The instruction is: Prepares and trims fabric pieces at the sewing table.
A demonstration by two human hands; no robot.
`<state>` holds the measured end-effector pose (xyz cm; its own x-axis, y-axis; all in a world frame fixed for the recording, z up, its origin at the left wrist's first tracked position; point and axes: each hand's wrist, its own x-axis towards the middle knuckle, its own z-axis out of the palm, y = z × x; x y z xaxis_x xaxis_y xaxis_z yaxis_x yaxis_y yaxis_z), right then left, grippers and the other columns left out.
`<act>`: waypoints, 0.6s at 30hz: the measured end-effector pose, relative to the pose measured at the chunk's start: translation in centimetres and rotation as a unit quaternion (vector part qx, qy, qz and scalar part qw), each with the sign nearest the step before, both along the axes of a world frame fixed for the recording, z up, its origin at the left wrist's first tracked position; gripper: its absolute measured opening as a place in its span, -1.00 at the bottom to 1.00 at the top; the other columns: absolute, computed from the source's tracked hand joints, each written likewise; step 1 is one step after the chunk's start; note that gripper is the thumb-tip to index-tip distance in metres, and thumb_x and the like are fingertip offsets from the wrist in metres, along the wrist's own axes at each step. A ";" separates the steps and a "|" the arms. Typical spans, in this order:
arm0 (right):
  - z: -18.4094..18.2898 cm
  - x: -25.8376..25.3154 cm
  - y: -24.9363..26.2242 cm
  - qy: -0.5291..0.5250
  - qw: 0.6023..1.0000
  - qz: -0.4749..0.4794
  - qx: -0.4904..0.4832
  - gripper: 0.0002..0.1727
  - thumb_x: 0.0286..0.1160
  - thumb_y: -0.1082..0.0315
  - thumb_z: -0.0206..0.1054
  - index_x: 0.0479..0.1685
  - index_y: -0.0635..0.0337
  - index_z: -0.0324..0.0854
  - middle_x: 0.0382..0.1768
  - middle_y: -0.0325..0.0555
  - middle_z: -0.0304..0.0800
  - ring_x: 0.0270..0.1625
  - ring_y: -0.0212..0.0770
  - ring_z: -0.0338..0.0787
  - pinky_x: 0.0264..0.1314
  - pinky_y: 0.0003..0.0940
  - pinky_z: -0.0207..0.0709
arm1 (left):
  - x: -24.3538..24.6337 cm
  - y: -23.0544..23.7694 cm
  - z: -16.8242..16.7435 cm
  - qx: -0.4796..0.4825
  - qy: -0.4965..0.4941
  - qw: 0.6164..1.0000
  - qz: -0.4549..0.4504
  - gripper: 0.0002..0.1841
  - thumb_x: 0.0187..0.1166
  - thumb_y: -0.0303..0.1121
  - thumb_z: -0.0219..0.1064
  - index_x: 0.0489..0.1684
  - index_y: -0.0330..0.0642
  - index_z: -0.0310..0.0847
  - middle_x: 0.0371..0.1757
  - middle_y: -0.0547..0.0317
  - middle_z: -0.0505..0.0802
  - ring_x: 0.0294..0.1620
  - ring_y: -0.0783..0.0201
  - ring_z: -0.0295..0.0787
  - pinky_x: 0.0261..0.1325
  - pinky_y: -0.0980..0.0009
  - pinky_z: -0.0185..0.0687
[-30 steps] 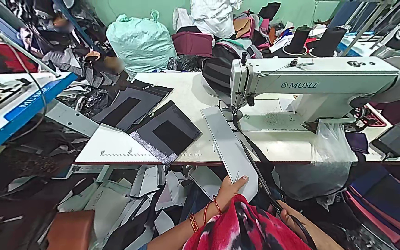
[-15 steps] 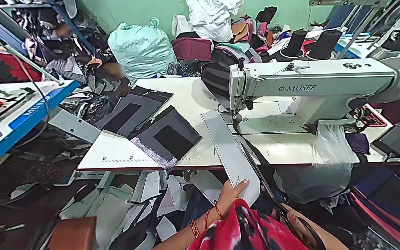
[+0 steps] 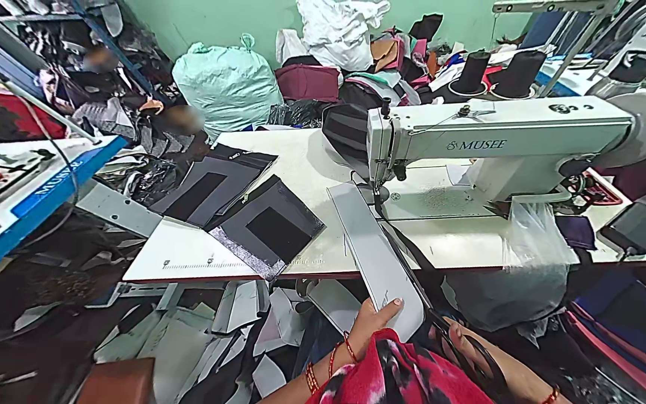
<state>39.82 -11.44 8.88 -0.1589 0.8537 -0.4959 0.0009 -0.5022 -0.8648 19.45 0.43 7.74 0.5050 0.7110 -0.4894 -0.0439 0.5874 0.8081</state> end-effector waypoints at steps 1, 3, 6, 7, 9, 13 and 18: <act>0.0 -0.1 0.1 0.001 1.000 -0.001 0.002 -0.06 0.12 -0.76 0.12 0.08 -0.07 0.52 -0.52 -0.57 0.45 -0.55 -0.62 0.44 -0.46 -0.69 0.38 | 0.0 0.0 0.0 0.000 0.000 1.000 -0.001 -0.78 0.65 -0.52 0.33 0.16 -0.39 0.57 -0.16 0.17 0.92 -0.12 0.45 0.89 0.12 0.46 0.79; -0.1 -0.1 0.1 -0.006 1.000 -0.004 0.011 -0.08 0.17 -0.74 0.12 0.07 -0.06 0.53 -0.53 -0.58 0.45 -0.55 -0.63 0.44 -0.46 -0.69 0.37 | 0.0 -0.1 0.0 0.000 0.000 1.000 -0.001 -0.78 0.65 -0.53 0.32 0.16 -0.39 0.56 -0.16 0.18 0.92 -0.13 0.47 0.88 0.12 0.48 0.79; -0.6 -0.1 0.0 -0.014 1.000 -0.008 0.022 -0.08 0.19 -0.73 0.12 0.06 -0.03 0.55 -0.54 -0.57 0.46 -0.55 -0.61 0.45 -0.45 -0.65 0.40 | 0.1 -0.1 0.0 -0.003 0.003 1.000 -0.001 -0.78 0.65 -0.52 0.33 0.15 -0.39 0.57 -0.17 0.18 0.92 -0.13 0.47 0.88 0.11 0.47 0.79; -0.7 -0.2 0.0 -0.019 0.999 -0.008 0.025 -0.10 0.21 -0.72 0.11 0.05 -0.04 0.54 -0.54 -0.58 0.46 -0.55 -0.62 0.45 -0.44 -0.65 0.40 | 0.1 0.0 -0.1 -0.003 0.003 1.000 -0.002 -0.79 0.65 -0.52 0.33 0.14 -0.38 0.58 -0.17 0.18 0.92 -0.14 0.46 0.89 0.11 0.47 0.79; -0.8 -0.3 0.0 -0.031 0.999 -0.009 0.031 -0.13 0.24 -0.70 0.11 0.03 -0.05 0.54 -0.53 -0.59 0.46 -0.53 -0.63 0.47 -0.42 -0.66 0.41 | 0.0 0.0 -0.2 0.001 -0.001 1.000 -0.006 -0.79 0.65 -0.52 0.33 0.14 -0.39 0.57 -0.17 0.18 0.91 -0.14 0.46 0.89 0.11 0.47 0.79; -0.8 -0.5 0.0 -0.052 0.998 -0.011 0.041 -0.15 0.23 -0.69 0.14 -0.05 -0.06 0.55 -0.54 -0.57 0.47 -0.54 -0.62 0.46 -0.42 -0.63 0.41 | 0.0 0.0 -0.2 -0.001 -0.008 1.000 -0.008 -0.81 0.66 -0.53 0.30 0.13 -0.39 0.58 -0.19 0.18 0.92 -0.15 0.45 0.89 0.11 0.45 0.80; -0.1 -0.6 0.1 -0.062 0.998 -0.010 0.024 -0.18 0.27 -0.64 0.18 -0.03 -0.02 0.51 -0.54 -0.58 0.44 -0.54 -0.62 0.45 -0.40 -0.63 0.41 | 0.1 -0.3 -0.9 0.083 0.018 0.995 0.055 -0.09 0.36 -0.56 0.54 0.69 -0.49 -0.04 0.33 -0.20 0.69 0.26 0.30 0.76 0.37 0.40 0.68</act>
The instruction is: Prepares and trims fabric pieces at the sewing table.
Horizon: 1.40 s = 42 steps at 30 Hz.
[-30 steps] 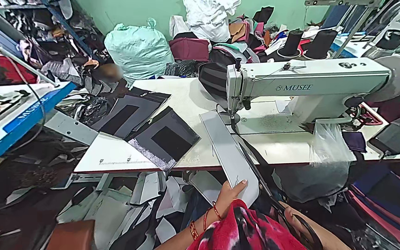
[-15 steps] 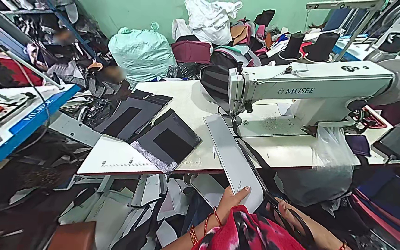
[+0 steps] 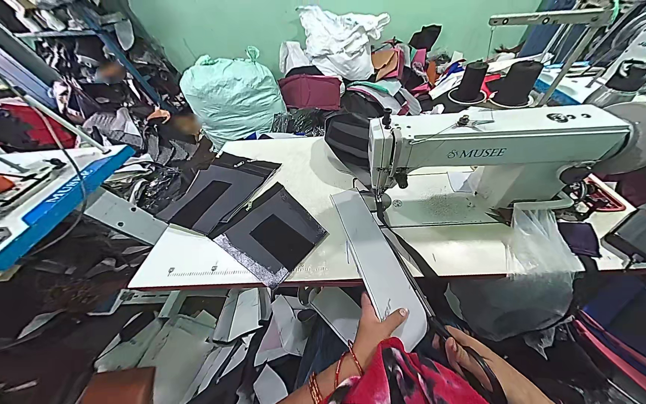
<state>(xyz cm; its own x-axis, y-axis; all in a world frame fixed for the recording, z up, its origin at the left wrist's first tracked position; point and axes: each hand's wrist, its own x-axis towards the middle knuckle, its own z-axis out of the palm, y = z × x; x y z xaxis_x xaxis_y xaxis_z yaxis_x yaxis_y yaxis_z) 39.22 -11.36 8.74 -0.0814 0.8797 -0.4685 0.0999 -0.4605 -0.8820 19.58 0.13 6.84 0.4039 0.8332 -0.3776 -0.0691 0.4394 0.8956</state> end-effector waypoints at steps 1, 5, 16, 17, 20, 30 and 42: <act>0.0 0.0 0.0 -0.003 1.000 -0.002 0.000 -0.16 0.25 -0.66 0.18 -0.02 -0.01 0.52 -0.54 -0.58 0.45 -0.54 -0.62 0.46 -0.41 -0.64 0.41 | 0.2 0.0 -0.3 0.030 0.010 0.999 0.037 0.03 0.19 -0.56 0.62 0.67 -0.48 -0.11 0.35 -0.26 0.65 0.27 0.26 0.75 0.34 0.38 0.69; 0.0 -0.2 0.1 -0.009 1.000 0.004 -0.002 -0.19 0.33 -0.61 0.16 -0.01 0.00 0.52 -0.54 -0.56 0.45 -0.54 -0.61 0.45 -0.42 -0.62 0.40 | 0.8 0.3 -1.2 0.168 0.008 0.981 0.101 0.39 -0.20 -0.48 0.72 0.81 -0.37 -0.33 0.44 -0.31 0.57 0.34 0.28 0.73 0.33 0.40 0.70; -0.2 -0.1 -0.1 0.022 1.000 -0.008 -0.009 -0.24 0.33 -0.59 0.18 -0.07 -0.04 0.55 -0.55 -0.55 0.46 -0.54 -0.60 0.47 -0.42 -0.64 0.40 | 0.4 8.0 3.1 0.124 0.091 0.988 -0.024 -0.41 0.62 -0.43 0.38 0.65 -0.38 0.39 0.68 -0.19 0.52 0.64 0.10 0.50 0.63 0.18 0.42; -0.3 -0.1 -0.1 0.026 1.000 -0.010 -0.010 -0.23 0.30 -0.61 0.19 -0.08 -0.05 0.55 -0.56 -0.55 0.47 -0.55 -0.60 0.46 -0.43 -0.65 0.39 | 0.6 8.9 3.4 0.093 0.077 0.992 -0.019 -0.36 0.58 -0.51 0.40 0.70 -0.36 0.33 0.74 -0.17 0.44 0.66 0.11 0.47 0.62 0.20 0.43; -0.3 0.0 -0.2 0.038 0.999 -0.014 -0.007 -0.17 0.23 -0.67 0.17 -0.06 -0.05 0.57 -0.55 -0.55 0.47 -0.54 -0.60 0.46 -0.42 -0.66 0.40 | 1.4 10.0 3.6 0.063 0.079 0.995 -0.019 -0.24 0.42 -0.69 0.45 0.73 -0.33 0.29 0.80 -0.13 0.36 0.70 0.14 0.42 0.60 0.24 0.45; 0.5 0.1 0.3 0.161 0.986 -0.024 -0.036 -0.23 0.11 -0.70 0.23 -0.20 -0.17 0.42 -0.58 -0.55 0.45 -0.56 -0.60 0.47 -0.43 -0.70 0.40 | 1.2 6.4 2.2 0.079 0.068 0.994 -0.007 -0.20 0.43 -0.63 0.46 0.78 -0.29 0.23 0.84 -0.13 0.29 0.78 0.17 0.29 0.71 0.27 0.32; -0.7 -0.4 0.5 0.163 0.985 -0.059 0.001 -0.28 0.18 -0.63 0.29 -0.19 -0.16 0.48 -0.60 -0.55 0.48 -0.56 -0.59 0.49 -0.43 -0.67 0.42 | 1.2 6.4 1.9 0.083 0.062 0.995 0.001 -0.20 0.41 -0.61 0.48 0.77 -0.30 0.25 0.83 -0.12 0.31 0.79 0.18 0.28 0.72 0.27 0.29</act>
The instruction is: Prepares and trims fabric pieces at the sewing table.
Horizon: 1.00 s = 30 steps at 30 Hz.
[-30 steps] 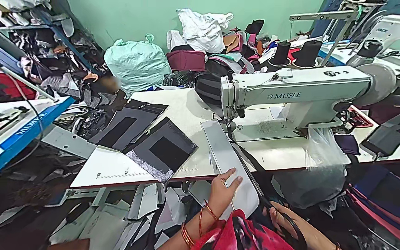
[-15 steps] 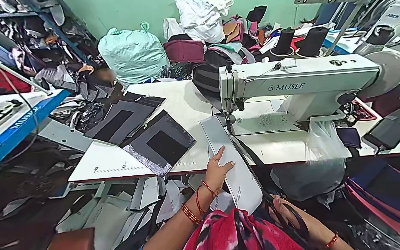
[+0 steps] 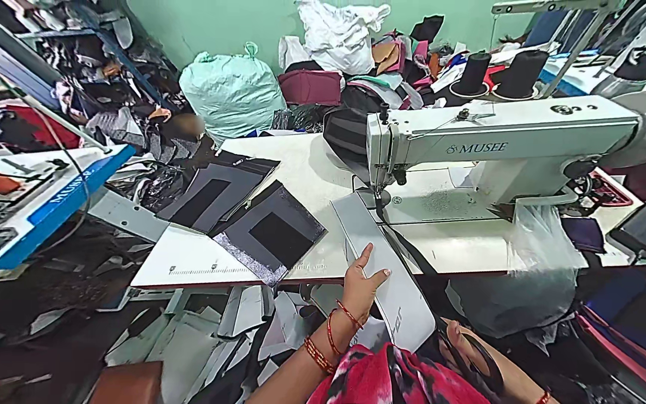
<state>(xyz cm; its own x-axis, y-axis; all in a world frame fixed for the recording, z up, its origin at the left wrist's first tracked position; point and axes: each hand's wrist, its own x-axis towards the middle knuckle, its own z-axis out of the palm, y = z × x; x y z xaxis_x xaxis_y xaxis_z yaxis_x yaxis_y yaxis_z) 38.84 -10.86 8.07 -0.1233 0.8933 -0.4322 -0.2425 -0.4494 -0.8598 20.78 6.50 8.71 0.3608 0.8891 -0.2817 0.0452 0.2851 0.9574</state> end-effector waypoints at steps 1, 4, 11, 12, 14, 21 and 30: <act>-0.1 0.0 0.0 -0.013 1.000 -0.002 0.000 -0.27 0.16 -0.64 0.30 -0.18 -0.16 0.49 -0.60 -0.56 0.47 -0.57 -0.60 0.48 -0.44 -0.68 0.41 | 0.0 0.0 0.0 -0.002 0.001 1.000 0.002 -0.20 0.41 -0.62 0.48 0.77 -0.30 0.25 0.83 -0.12 0.31 0.79 0.18 0.28 0.72 0.26 0.30; -0.4 0.1 0.2 -0.050 0.999 0.005 0.006 -0.25 0.13 -0.66 0.30 -0.20 -0.15 0.50 -0.62 -0.57 0.44 -0.60 -0.60 0.45 -0.48 -0.67 0.39 | 0.1 -0.1 0.2 -0.003 0.007 1.000 0.005 -0.19 0.40 -0.62 0.49 0.77 -0.29 0.26 0.82 -0.13 0.32 0.79 0.17 0.28 0.72 0.26 0.29; 0.2 0.7 0.2 -0.040 0.999 0.034 -0.003 -0.24 0.13 -0.70 0.23 -0.24 -0.18 0.45 -0.61 -0.57 0.43 -0.60 -0.60 0.43 -0.49 -0.68 0.36 | 0.0 0.3 0.8 -0.023 -0.005 1.000 0.009 -0.22 0.43 -0.64 0.45 0.76 -0.31 0.26 0.82 -0.14 0.31 0.77 0.14 0.30 0.70 0.24 0.32; 0.6 0.6 0.2 -0.023 0.999 0.045 -0.014 -0.24 0.13 -0.71 0.20 -0.26 -0.18 0.43 -0.61 -0.56 0.43 -0.60 -0.61 0.43 -0.49 -0.69 0.35 | 0.1 0.3 0.9 -0.026 -0.005 1.000 0.012 -0.22 0.44 -0.64 0.45 0.76 -0.31 0.25 0.83 -0.13 0.30 0.78 0.13 0.29 0.70 0.24 0.31; 0.9 0.6 0.1 0.006 0.997 0.064 -0.035 -0.21 0.12 -0.74 0.16 -0.29 -0.18 0.42 -0.61 -0.55 0.44 -0.60 -0.61 0.44 -0.48 -0.70 0.35 | 0.2 0.2 0.9 -0.034 -0.011 0.999 0.021 -0.23 0.45 -0.65 0.45 0.76 -0.30 0.25 0.84 -0.13 0.28 0.78 0.12 0.29 0.70 0.22 0.32; 1.6 0.4 0.7 -0.007 0.997 0.060 -0.046 -0.20 0.08 -0.77 0.15 -0.29 -0.20 0.46 -0.60 -0.54 0.46 -0.58 -0.60 0.46 -0.47 -0.70 0.36 | 0.1 -1.2 0.8 -0.068 -0.041 0.996 0.028 -0.21 0.45 -0.65 0.45 0.78 -0.26 0.24 0.83 -0.10 0.30 0.70 0.14 0.43 0.59 0.22 0.49; 1.2 0.0 0.8 -0.050 0.998 0.032 -0.034 -0.11 0.04 -0.76 0.21 -0.04 -0.13 0.44 -0.57 -0.56 0.48 -0.57 -0.60 0.48 -0.46 -0.67 0.41 | 0.2 -1.8 0.3 -0.052 -0.046 0.997 0.036 -0.21 0.42 -0.68 0.45 0.77 -0.27 0.26 0.84 -0.09 0.30 0.73 0.18 0.39 0.63 0.29 0.44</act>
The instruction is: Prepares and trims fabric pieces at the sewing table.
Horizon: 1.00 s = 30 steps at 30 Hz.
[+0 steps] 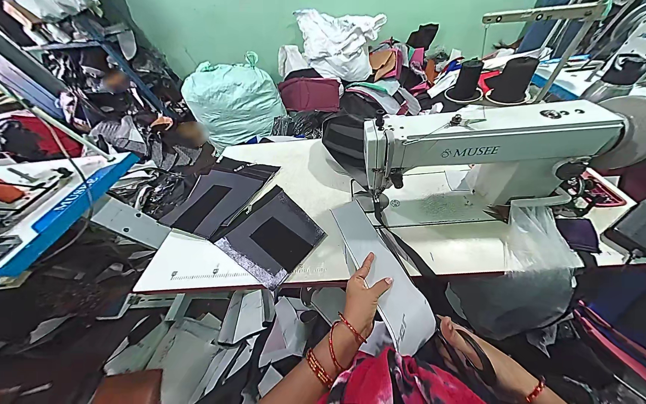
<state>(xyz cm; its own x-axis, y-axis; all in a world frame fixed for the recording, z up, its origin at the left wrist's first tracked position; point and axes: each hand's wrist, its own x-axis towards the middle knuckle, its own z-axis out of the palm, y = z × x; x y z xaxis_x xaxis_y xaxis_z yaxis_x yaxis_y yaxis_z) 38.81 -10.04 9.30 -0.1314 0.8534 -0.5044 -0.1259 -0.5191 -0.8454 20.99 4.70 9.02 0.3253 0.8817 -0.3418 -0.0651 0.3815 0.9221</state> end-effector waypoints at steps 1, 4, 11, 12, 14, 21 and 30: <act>0.0 0.0 0.0 -0.005 1.000 -0.006 0.002 -0.11 0.05 -0.74 0.23 -0.01 -0.11 0.44 -0.56 -0.56 0.47 -0.57 -0.59 0.48 -0.45 -0.67 0.42 | 0.0 0.0 0.0 0.002 0.000 1.000 0.000 -0.21 0.42 -0.67 0.45 0.76 -0.28 0.26 0.84 -0.09 0.30 0.73 0.19 0.39 0.63 0.30 0.44; -0.4 -0.1 0.0 -0.020 1.000 -0.012 0.007 -0.12 0.05 -0.73 0.26 -0.05 -0.11 0.47 -0.57 -0.55 0.46 -0.57 -0.58 0.47 -0.46 -0.65 0.41 | 0.0 -0.1 -0.1 0.006 -0.001 1.000 0.000 -0.21 0.41 -0.67 0.46 0.76 -0.29 0.27 0.84 -0.09 0.31 0.73 0.19 0.39 0.63 0.30 0.43; -0.7 0.2 -0.1 -0.075 0.997 0.008 0.026 -0.23 0.16 -0.66 0.26 -0.18 -0.11 0.48 -0.62 -0.57 0.42 -0.61 -0.59 0.44 -0.49 -0.64 0.38 | 0.0 -0.2 -0.1 0.013 0.008 1.000 -0.001 -0.21 0.41 -0.65 0.46 0.75 -0.29 0.28 0.84 -0.09 0.31 0.77 0.19 0.31 0.69 0.29 0.34; -0.7 0.3 -0.1 -0.081 0.996 0.014 0.030 -0.25 0.19 -0.65 0.25 -0.19 -0.11 0.49 -0.62 -0.57 0.43 -0.61 -0.60 0.45 -0.48 -0.64 0.38 | 0.0 -0.3 -0.1 0.014 0.007 1.000 -0.001 -0.21 0.41 -0.66 0.46 0.76 -0.30 0.27 0.84 -0.10 0.30 0.77 0.19 0.31 0.69 0.29 0.34; -0.7 0.5 -0.4 -0.079 0.996 0.021 0.033 -0.25 0.23 -0.63 0.24 -0.16 -0.10 0.49 -0.61 -0.58 0.44 -0.59 -0.61 0.45 -0.47 -0.65 0.39 | -0.1 -0.6 -0.2 0.015 0.009 1.000 -0.003 -0.21 0.41 -0.65 0.46 0.76 -0.30 0.26 0.84 -0.11 0.30 0.77 0.18 0.32 0.68 0.29 0.35; 0.4 0.5 -0.1 -0.013 0.999 0.033 -0.008 -0.13 0.13 -0.74 0.15 -0.02 -0.12 0.42 -0.56 -0.56 0.47 -0.57 -0.60 0.49 -0.46 -0.69 0.40 | -0.5 -2.4 0.2 -0.008 -0.004 1.000 -0.008 -0.22 0.42 -0.65 0.45 0.76 -0.30 0.26 0.81 -0.12 0.34 0.68 0.22 0.46 0.59 0.33 0.48; 0.7 0.1 0.8 -0.035 0.999 0.022 0.004 -0.11 0.10 -0.77 0.13 -0.02 -0.13 0.48 -0.53 -0.55 0.51 -0.57 -0.60 0.48 -0.50 -0.67 0.40 | -0.9 -3.4 0.2 -0.026 -0.019 0.999 -0.018 -0.21 0.41 -0.67 0.44 0.77 -0.30 0.25 0.82 -0.11 0.34 0.67 0.25 0.47 0.60 0.36 0.48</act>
<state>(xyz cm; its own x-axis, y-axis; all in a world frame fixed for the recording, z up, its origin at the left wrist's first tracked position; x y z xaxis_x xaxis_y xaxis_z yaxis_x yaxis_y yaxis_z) 38.88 -9.23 10.03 -0.1329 0.8515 -0.5073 -0.0435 -0.5164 -0.8553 20.10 1.31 9.27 0.3700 0.8506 -0.3737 -0.0845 0.4314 0.8982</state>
